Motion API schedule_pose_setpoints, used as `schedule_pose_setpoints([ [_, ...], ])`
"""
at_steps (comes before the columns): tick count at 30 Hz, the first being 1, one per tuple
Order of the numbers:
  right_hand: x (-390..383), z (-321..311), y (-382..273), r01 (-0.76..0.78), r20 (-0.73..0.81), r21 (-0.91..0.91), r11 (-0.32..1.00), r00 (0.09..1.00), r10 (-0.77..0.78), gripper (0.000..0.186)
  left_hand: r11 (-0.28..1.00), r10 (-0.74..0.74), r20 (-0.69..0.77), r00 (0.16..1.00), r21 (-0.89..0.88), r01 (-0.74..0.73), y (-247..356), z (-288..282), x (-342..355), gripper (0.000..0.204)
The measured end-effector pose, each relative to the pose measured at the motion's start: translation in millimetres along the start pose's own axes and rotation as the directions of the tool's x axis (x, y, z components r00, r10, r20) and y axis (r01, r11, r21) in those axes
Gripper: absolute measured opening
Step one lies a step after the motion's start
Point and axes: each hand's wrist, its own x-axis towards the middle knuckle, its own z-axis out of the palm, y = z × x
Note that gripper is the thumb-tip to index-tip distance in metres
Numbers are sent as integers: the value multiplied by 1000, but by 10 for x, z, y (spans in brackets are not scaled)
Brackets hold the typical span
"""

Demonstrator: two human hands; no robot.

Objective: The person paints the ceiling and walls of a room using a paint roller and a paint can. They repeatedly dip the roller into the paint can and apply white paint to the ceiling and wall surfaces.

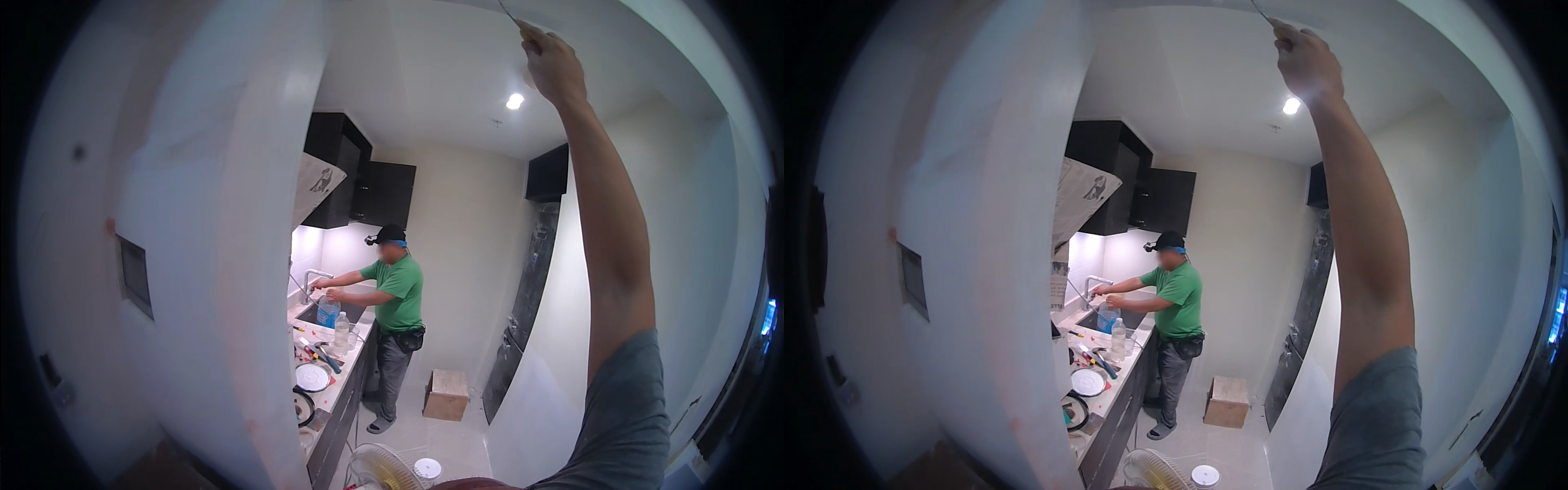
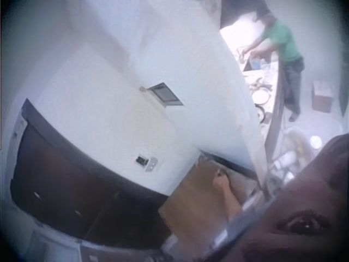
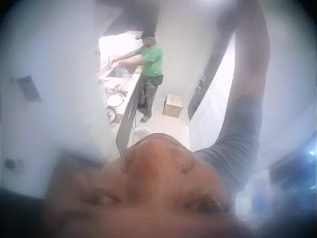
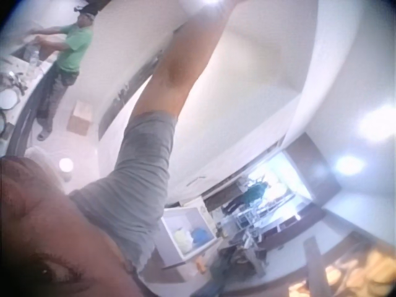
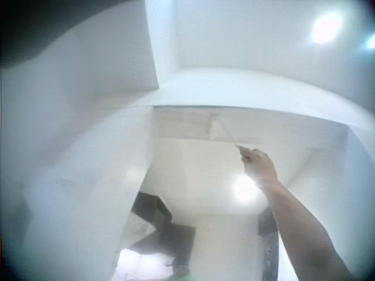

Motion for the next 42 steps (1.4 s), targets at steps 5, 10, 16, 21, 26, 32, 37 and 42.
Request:
schedule_pose_setpoints([
  [5,206,321,-773,44,20,-47,998,999,-44,42,880,439,-468,767,55,-471,-141,112,11,36],
  [10,342,517,-1563,12,80,8,1000,997,-12,48,995,68,-103,992,-59,-75,-53,4,50,35],
  [16,464,733,-2050,130,-31,93,987,991,-128,38,998,68,-104,992,4,-68,-138,100,144,34],
  [21,466,837,-2093,166,-114,150,975,982,-149,34,998,65,-131,989,-6,-67,-271,234,215,37],
  [26,392,668,-1866,53,82,-3,999,995,-53,51,860,451,-587,672,85,-503,-311,388,216,38],
  [32,184,335,-1008,-2,96,-70,998,995,9,46,997,70,-71,995,13,-70,-132,115,194,39],
  [37,-111,28,-103,-60,57,-173,983,996,71,46,870,425,-448,787,-38,-492,-204,157,102,38],
  [42,-432,-313,842,-143,4,-237,961,989,148,44,993,113,-141,983,-12,-116,-141,165,105,35],
])
